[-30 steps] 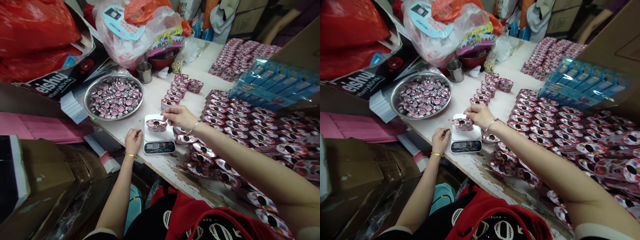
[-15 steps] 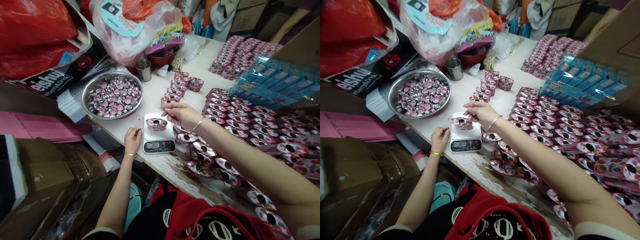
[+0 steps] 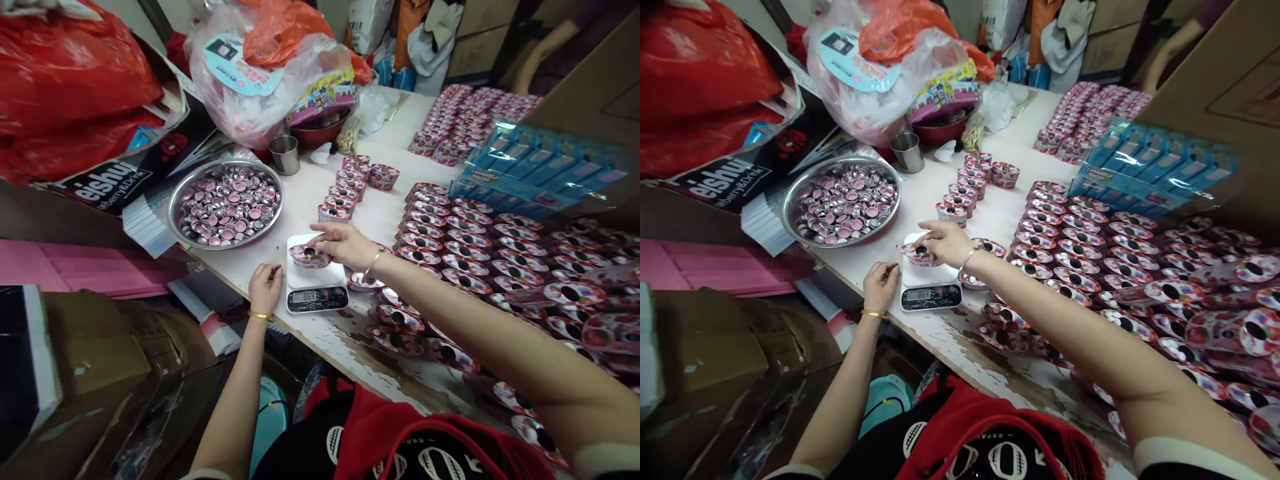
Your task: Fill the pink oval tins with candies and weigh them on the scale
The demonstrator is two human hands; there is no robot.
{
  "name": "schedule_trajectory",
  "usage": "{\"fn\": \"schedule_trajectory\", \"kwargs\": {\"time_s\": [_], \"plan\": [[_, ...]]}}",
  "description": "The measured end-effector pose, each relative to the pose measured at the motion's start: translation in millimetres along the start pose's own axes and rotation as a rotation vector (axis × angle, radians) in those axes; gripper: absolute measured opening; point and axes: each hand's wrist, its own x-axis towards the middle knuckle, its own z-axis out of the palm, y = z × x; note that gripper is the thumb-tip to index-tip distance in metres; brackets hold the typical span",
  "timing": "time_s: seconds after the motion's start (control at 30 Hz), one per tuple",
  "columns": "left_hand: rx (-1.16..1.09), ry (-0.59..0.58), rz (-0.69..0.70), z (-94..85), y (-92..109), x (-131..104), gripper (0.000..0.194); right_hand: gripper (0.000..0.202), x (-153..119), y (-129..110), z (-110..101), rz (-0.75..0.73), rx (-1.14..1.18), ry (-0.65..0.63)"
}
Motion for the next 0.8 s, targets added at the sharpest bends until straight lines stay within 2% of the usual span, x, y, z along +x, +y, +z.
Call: {"fn": "schedule_trajectory", "kwargs": {"time_s": [0.1, 0.2, 0.33, 0.43, 0.53, 0.6, 0.7, 0.8], "plan": [[-0.014, -0.004, -0.006, 0.1, 1, 0, 0.019, 0.066, 11, 2, 8, -0.056, -0.125, -0.024], [-0.046, -0.008, -0.016, -1.8, 4, -1, 0.019, 0.063, 2, -7, -2, -0.128, -0.152, 0.021], [-0.119, 0.046, -0.003, -14.3, 19, 3, 0.024, 0.043, -44, -22, -43, -0.145, -0.048, 0.104], [-0.119, 0.058, 0.134, -31.2, 41, 18, 0.028, 0.025, -90, -21, -86, -0.110, 0.069, 0.282], [-0.070, -0.074, 0.307, -45.4, 68, 43, 0.036, 0.011, -138, -12, -124, -0.019, 0.182, 0.523], [-0.016, -0.182, 0.393, -49.7, 85, 61, 0.041, 0.015, -168, -4, -145, 0.028, 0.183, 0.635], [0.059, -0.336, 0.481, -48.3, 102, 84, 0.046, 0.022, -208, 10, -169, 0.088, 0.101, 0.771], [0.128, -0.465, 0.533, -42.5, 109, 97, 0.052, 0.027, -241, 28, -190, 0.104, 0.025, 0.874]]}}
